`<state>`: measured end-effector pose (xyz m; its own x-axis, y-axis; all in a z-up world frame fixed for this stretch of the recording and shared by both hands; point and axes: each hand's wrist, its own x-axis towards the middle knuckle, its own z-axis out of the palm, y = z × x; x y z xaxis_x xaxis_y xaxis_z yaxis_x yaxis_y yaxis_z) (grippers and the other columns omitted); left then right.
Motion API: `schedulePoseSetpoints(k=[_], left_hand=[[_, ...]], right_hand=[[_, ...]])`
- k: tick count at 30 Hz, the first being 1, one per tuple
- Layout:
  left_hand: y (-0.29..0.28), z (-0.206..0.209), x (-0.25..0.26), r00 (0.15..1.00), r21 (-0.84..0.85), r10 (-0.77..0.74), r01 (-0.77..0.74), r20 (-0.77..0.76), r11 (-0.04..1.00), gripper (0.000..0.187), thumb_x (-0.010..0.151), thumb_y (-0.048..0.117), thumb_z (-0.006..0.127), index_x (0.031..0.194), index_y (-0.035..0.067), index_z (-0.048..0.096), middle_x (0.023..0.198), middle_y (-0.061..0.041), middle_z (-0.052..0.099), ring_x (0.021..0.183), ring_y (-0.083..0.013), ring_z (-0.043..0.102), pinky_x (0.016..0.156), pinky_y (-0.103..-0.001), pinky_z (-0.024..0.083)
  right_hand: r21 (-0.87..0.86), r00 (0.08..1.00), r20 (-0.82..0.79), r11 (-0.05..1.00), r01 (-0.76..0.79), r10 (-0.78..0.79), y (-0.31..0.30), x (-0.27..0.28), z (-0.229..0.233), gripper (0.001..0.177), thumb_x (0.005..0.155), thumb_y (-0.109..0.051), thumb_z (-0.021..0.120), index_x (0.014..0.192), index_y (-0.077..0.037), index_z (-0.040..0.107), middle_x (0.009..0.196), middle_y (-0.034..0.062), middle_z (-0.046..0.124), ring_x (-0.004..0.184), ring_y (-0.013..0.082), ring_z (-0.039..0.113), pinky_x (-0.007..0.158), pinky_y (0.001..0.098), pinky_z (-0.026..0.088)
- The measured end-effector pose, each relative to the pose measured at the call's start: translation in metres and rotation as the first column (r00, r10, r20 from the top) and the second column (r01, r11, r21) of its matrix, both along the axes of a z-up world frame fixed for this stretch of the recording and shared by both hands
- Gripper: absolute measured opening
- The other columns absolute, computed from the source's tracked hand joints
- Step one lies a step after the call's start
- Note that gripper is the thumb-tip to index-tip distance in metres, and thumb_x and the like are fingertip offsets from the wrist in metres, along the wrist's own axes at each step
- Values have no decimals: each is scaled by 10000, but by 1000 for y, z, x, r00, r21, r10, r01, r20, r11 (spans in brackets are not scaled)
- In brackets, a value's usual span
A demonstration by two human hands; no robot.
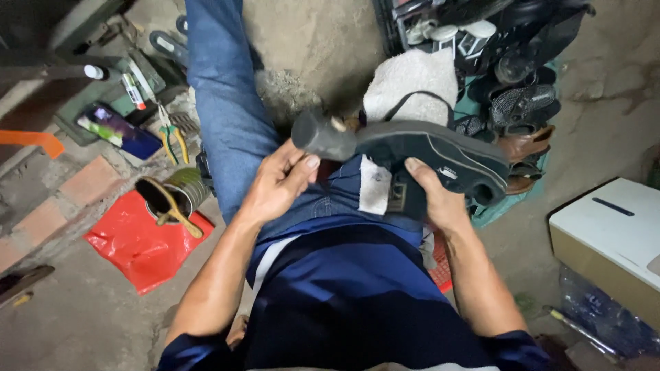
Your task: The person sits on the floor and cleans a single black shoe using a yellow brush and a small hammer. They alternate between brushing the shoe's surface and tapping it with the hammer, then return to brushing until the end of the clip.
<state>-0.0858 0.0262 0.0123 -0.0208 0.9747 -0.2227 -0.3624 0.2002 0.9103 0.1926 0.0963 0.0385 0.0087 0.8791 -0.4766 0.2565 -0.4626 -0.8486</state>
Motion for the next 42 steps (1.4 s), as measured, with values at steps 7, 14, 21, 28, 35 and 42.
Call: schedulePoseSetpoints(k=[7, 14, 21, 28, 35, 42], left_hand=[[8, -1, 25, 993, 93, 94, -88, -67, 992, 279, 1037, 33, 589, 1315, 51, 606, 1013, -124, 675, 854, -147, 606, 743, -340, 533], [22, 41, 40, 924, 159, 47, 15, -380, 987, 411, 1010, 161, 656, 1396, 71, 551, 1144, -243, 716, 1091, -474, 685, 922, -612, 564], [-16, 42, 17, 883, 194, 68, 27, -465, 981, 529, 995, 119, 669, 1474, 16, 473, 1083, -256, 736, 1014, -468, 715, 827, -562, 599], [-6, 27, 28, 878, 143, -12, 92, -479, 985, 597, 1083, 369, 537, 1588, 156, 301, 1482, -62, 623, 1374, -254, 647, 1085, -369, 555], [-1, 34, 32, 856, 52, -68, 110, -512, 993, 606, 1063, 402, 521, 1591, 237, 274, 1324, -27, 755, 1317, -252, 671, 996, -370, 567], [-17, 47, 30, 847, 178, 18, 91, -531, 980, 624, 999, 179, 661, 1565, 133, 403, 1224, -222, 724, 1084, -434, 707, 890, -546, 594]], right_hand=[[237, 904, 100, 872, -428, 416, 15, -2, -3, 125, 907, -90, 807, 969, 14, 776, 902, 156, 742, 868, 149, 629, 725, 423, 605], [388, 645, 188, 547, -741, 741, 26, -3, -5, 191, 929, -101, 719, 1054, 41, 742, 1039, 258, 739, 1005, 260, 688, 738, 482, 577], [202, 838, 160, 814, -545, 522, 22, 54, -30, 432, 953, -25, 725, 1371, 21, 625, 1346, 182, 646, 1199, 218, 544, 968, 494, 544], [-13, 918, 291, 961, -276, 268, 18, 3, 16, 517, 899, -209, 726, 1379, -87, 578, 1338, 12, 612, 1182, 99, 570, 1068, 272, 497], [82, 916, 125, 917, -391, 380, 25, 13, -7, 471, 893, -143, 641, 1352, -70, 571, 1351, 41, 602, 1240, 157, 567, 1155, 332, 470], [58, 977, -64, 978, -200, 204, 15, 12, -13, 161, 852, -95, 796, 977, -16, 733, 885, 96, 679, 846, 118, 610, 824, 357, 571]])
